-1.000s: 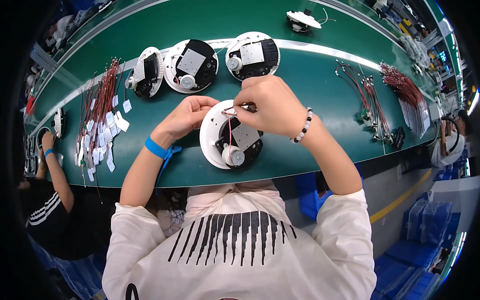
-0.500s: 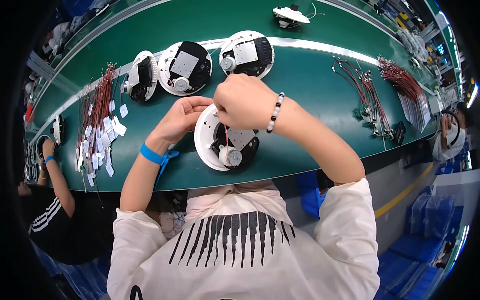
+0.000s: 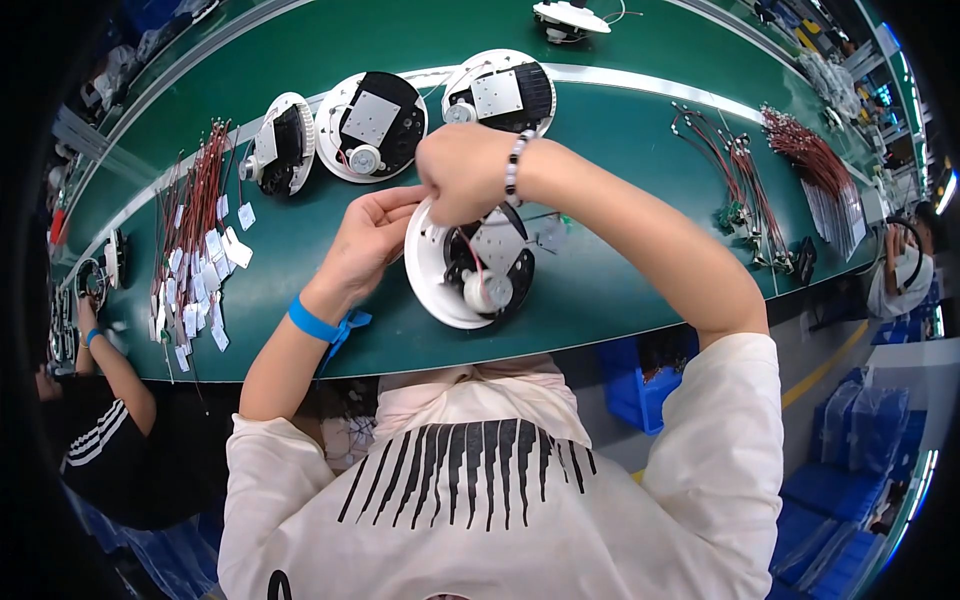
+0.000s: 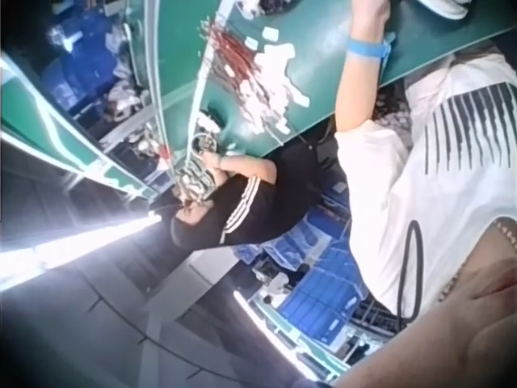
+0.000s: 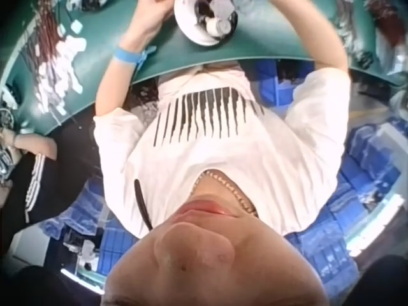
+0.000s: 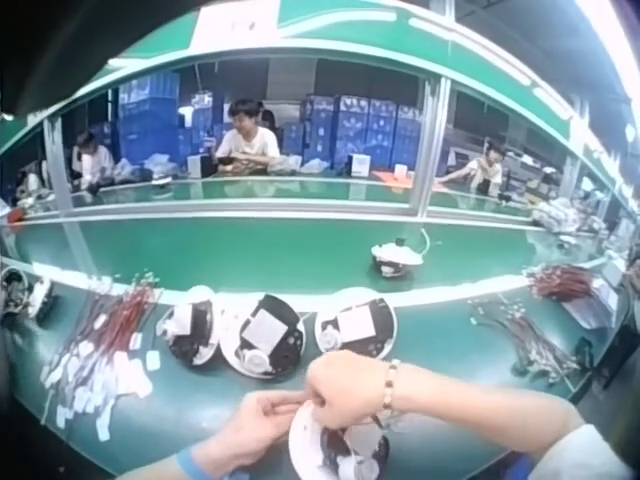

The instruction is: Manual assembly of electronic parts into plastic housings on a factory production line.

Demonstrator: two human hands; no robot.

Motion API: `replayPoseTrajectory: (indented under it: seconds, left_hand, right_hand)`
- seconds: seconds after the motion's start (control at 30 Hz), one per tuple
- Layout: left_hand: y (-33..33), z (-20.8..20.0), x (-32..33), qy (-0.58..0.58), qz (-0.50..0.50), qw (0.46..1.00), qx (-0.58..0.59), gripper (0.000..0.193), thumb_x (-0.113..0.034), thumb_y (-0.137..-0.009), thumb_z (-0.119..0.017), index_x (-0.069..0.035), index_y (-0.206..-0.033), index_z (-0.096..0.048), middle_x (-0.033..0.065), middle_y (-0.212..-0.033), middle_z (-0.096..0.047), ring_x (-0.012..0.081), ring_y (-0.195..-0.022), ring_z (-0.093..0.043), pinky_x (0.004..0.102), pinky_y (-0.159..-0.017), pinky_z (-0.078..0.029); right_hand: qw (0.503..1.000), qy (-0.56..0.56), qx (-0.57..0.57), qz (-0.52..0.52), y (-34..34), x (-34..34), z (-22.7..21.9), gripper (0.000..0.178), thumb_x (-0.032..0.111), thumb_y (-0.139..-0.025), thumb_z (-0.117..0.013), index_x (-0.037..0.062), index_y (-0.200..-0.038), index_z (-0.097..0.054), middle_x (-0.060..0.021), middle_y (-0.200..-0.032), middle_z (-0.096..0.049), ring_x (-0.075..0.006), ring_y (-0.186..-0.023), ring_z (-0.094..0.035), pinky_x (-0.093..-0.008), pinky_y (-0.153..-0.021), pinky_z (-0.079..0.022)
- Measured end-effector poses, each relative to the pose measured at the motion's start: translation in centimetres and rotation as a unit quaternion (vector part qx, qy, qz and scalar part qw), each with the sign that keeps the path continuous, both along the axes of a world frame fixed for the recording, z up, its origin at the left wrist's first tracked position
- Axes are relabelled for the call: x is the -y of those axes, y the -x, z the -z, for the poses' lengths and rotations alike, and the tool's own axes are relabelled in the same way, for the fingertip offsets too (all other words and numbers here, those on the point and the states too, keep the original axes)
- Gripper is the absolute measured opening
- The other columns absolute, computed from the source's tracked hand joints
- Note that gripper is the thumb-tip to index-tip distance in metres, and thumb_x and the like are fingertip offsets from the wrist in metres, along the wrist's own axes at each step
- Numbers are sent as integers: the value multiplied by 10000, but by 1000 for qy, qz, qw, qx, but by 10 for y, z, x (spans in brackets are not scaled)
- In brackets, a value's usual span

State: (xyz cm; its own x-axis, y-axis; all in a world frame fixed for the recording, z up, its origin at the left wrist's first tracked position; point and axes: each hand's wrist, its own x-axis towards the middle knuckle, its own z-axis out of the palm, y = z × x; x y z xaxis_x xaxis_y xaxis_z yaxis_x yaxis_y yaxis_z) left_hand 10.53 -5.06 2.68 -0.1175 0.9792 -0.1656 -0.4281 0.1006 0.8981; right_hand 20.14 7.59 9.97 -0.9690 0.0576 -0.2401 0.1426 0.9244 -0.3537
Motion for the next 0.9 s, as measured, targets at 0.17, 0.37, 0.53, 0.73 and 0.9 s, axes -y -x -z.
replayPoseTrajectory:
  seconds: [0.17,0.37,0.53,0.73,0.9]
  left_hand:
    - [8,2,-3,-2,21,1000,20,339,0,-763,-521,53,-1091,-456,135,-981,-565,140,-839,-576,230,-735,-473]
    - [10,3,-7,-12,43,999,16,301,-15,-757,-548,79,-1038,-494,136,-946,-572,142,-802,-570,215,-710,-460]
    - [10,11,-6,-50,-7,996,-69,243,-43,-775,-545,53,-998,-532,112,-893,-588,131,-760,-575,232,-682,-475]
    - [24,18,-2,-49,-48,981,-183,162,-14,-753,-560,56,-899,-572,102,-832,-601,139,-744,-584,237,-679,-486]
    - [40,-6,35,-26,-150,915,-374,137,-9,-695,-611,41,-822,-614,81,-743,-616,111,-690,-585,215,-645,-480]
  right_hand:
    - [973,17,-210,89,-22,2,11,125,109,-600,-614,-7,-574,-575,-121,-549,-552,-220,-508,-548,-281,-503,-444]
    - [961,50,-242,126,-33,8,18,127,118,-575,-630,11,-544,-567,-108,-540,-547,-234,-505,-548,-297,-490,-440]
    - [960,126,-238,73,-30,-4,20,184,180,-629,-627,2,-593,-599,-128,-617,-571,-248,-565,-565,-314,-504,-447]
    - [945,237,-180,133,-29,-10,44,338,244,-767,-566,5,-1002,-523,-80,-858,-576,-109,-741,-530,-241,-645,-449]
    - [900,425,3,97,-31,-23,41,306,239,-809,-515,4,-1002,-547,-24,-803,-580,-58,-716,-506,-189,-596,-425]
